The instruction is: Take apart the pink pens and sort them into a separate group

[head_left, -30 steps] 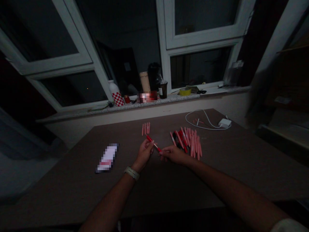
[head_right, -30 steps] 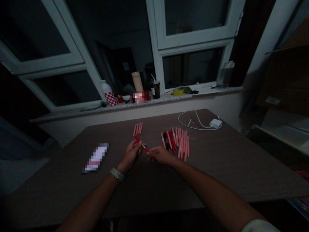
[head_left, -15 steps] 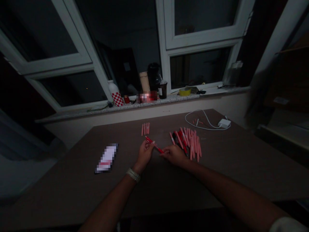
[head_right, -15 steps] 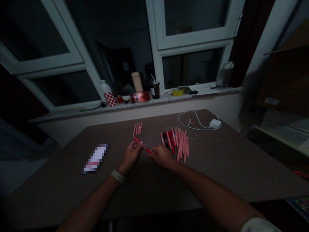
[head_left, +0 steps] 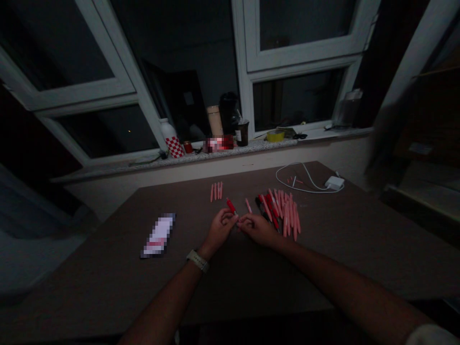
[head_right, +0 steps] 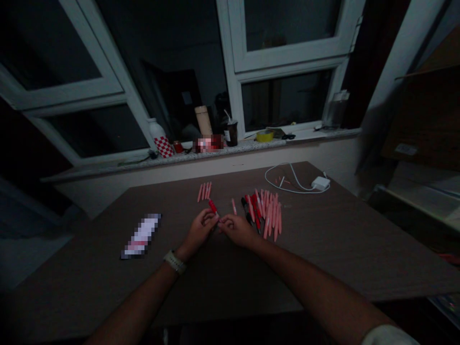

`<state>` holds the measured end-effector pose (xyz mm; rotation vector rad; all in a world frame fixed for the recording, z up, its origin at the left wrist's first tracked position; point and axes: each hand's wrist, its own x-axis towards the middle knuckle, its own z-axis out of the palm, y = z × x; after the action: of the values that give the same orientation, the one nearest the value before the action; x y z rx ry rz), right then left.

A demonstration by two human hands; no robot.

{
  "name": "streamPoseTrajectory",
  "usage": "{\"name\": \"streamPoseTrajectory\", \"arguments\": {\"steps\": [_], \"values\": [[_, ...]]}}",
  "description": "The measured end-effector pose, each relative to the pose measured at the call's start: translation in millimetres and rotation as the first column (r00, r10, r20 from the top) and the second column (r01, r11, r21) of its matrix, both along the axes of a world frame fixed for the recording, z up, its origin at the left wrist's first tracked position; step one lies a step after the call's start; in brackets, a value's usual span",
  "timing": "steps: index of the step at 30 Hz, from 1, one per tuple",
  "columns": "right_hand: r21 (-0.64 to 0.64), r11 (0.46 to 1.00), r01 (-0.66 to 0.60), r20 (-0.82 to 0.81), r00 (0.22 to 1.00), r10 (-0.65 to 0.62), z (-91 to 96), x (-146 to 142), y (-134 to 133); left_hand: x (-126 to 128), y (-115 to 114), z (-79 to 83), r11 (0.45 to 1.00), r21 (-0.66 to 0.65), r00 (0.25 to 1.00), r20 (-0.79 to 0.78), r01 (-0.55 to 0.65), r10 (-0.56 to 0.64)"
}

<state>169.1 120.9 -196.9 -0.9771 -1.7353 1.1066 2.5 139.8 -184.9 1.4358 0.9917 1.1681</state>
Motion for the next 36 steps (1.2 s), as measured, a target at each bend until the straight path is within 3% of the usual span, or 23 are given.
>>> {"name": "streamPoseTrajectory", "arguments": {"steps": [5, 15, 26, 36], "values": [[-0.029, 0.994, 0.108, -0.159, 0.981, -0.111, -0.4, 1, 5, 0, -5, 3.5, 0.994, -0.019, 0.99, -0.093, 0.103, -0.105], [-0.118, 0.983, 0.14, -0.28, 0.945, -0.169, 4.7, 3, 6, -3, -5, 3.8, 0.99, 0.028, 0.979, -0.157, 0.137, -0.131], [-0.154, 0.947, 0.282, -0.355, 0.879, -0.319, 7.9, 5, 11, -5, 1, 0.4, 1.0, 0.011, 0.995, -0.1, 0.005, -0.004], [-0.111, 0.954, 0.28, -0.392, 0.869, -0.301, 9.1, 3, 8, -4, 4, 1.5, 0.998, -0.039, 0.998, -0.015, -0.059, 0.059]]}}
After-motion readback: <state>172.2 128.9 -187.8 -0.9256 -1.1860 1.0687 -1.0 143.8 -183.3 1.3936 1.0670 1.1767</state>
